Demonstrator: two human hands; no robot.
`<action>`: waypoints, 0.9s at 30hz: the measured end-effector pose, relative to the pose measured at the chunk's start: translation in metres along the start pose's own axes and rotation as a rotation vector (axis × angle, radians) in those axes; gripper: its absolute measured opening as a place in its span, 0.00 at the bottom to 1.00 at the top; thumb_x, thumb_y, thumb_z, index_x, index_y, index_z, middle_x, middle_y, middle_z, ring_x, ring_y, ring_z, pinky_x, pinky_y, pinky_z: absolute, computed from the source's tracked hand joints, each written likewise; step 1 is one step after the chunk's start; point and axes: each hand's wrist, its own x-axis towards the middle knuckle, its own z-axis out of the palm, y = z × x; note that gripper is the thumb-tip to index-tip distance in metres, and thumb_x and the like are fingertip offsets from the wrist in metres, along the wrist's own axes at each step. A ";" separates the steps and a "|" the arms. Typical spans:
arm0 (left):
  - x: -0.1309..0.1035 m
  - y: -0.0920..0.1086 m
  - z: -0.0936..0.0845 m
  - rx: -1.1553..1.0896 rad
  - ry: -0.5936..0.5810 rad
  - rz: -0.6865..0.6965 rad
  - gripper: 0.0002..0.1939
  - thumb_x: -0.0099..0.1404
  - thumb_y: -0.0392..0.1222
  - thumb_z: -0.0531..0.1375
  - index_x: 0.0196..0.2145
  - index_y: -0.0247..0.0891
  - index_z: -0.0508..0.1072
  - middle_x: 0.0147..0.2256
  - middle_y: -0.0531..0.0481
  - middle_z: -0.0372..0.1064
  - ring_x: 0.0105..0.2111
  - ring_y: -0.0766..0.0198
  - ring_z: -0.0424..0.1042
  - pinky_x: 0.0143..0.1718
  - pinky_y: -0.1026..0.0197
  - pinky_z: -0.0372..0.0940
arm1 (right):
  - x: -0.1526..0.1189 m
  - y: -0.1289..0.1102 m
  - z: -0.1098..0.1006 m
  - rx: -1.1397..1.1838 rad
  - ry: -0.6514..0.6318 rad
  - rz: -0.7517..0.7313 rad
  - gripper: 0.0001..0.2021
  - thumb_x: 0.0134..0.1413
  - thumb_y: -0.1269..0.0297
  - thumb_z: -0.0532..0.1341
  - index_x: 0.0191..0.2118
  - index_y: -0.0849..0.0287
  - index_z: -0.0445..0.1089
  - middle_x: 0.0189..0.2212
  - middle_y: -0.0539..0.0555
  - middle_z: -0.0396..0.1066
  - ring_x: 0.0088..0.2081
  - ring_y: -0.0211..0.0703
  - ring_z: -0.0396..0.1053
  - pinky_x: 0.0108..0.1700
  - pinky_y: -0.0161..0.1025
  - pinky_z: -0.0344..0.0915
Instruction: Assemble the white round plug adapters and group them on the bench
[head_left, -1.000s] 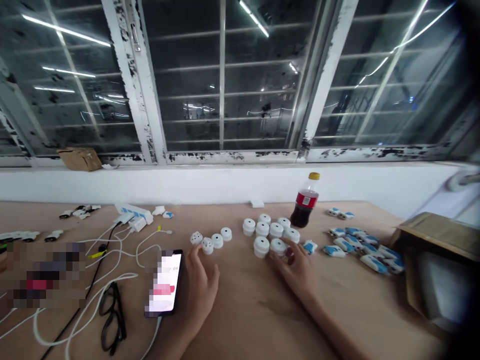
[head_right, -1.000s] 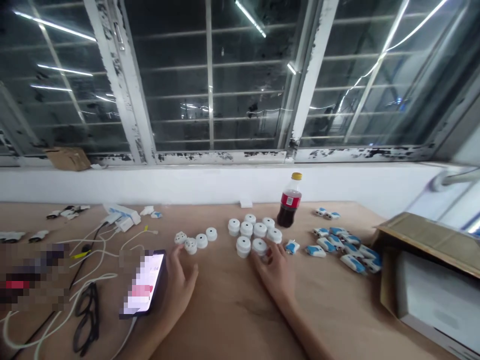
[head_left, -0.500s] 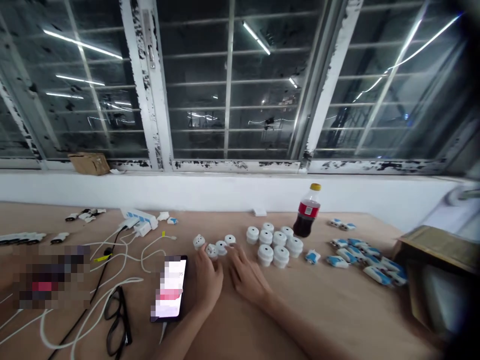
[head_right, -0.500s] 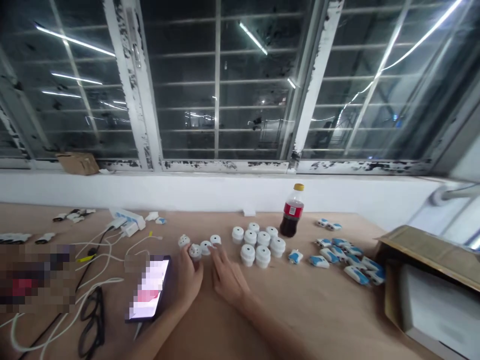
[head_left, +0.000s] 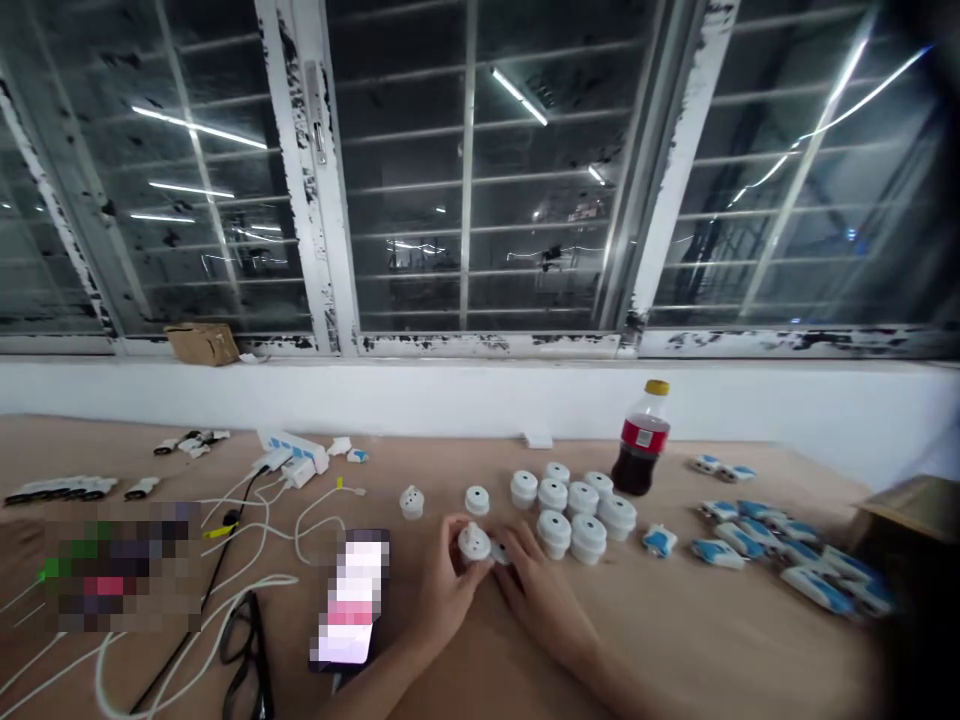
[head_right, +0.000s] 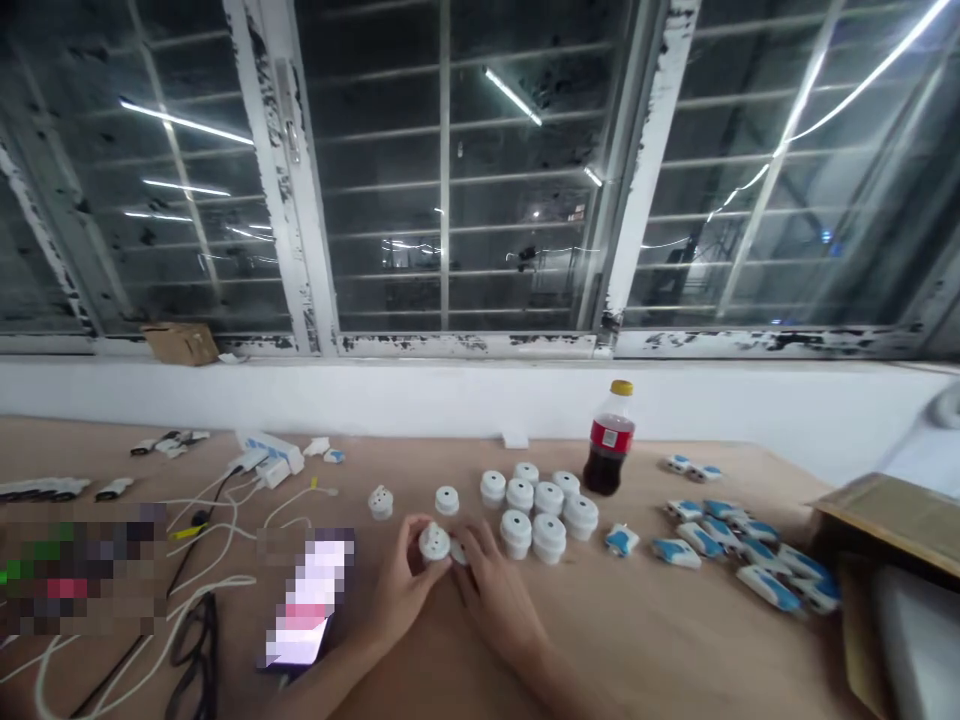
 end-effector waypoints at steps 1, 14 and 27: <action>-0.004 0.002 0.002 -0.040 -0.043 -0.026 0.23 0.64 0.44 0.71 0.54 0.45 0.71 0.52 0.47 0.78 0.55 0.50 0.77 0.61 0.48 0.70 | -0.009 0.003 -0.005 0.051 0.025 0.011 0.17 0.73 0.63 0.55 0.61 0.48 0.72 0.58 0.61 0.73 0.57 0.59 0.76 0.59 0.57 0.75; -0.017 0.010 0.007 -0.018 -0.079 -0.142 0.22 0.58 0.48 0.75 0.49 0.44 0.77 0.46 0.49 0.81 0.48 0.52 0.79 0.52 0.53 0.72 | -0.035 0.013 -0.039 0.725 0.019 0.278 0.23 0.66 0.39 0.65 0.57 0.47 0.72 0.49 0.56 0.80 0.52 0.57 0.79 0.56 0.52 0.77; -0.018 0.011 0.005 0.034 -0.173 -0.134 0.25 0.54 0.44 0.77 0.50 0.42 0.80 0.48 0.46 0.83 0.49 0.48 0.80 0.54 0.48 0.73 | -0.038 0.001 -0.034 0.844 -0.084 0.193 0.22 0.64 0.45 0.70 0.58 0.48 0.75 0.52 0.61 0.82 0.54 0.61 0.81 0.61 0.62 0.76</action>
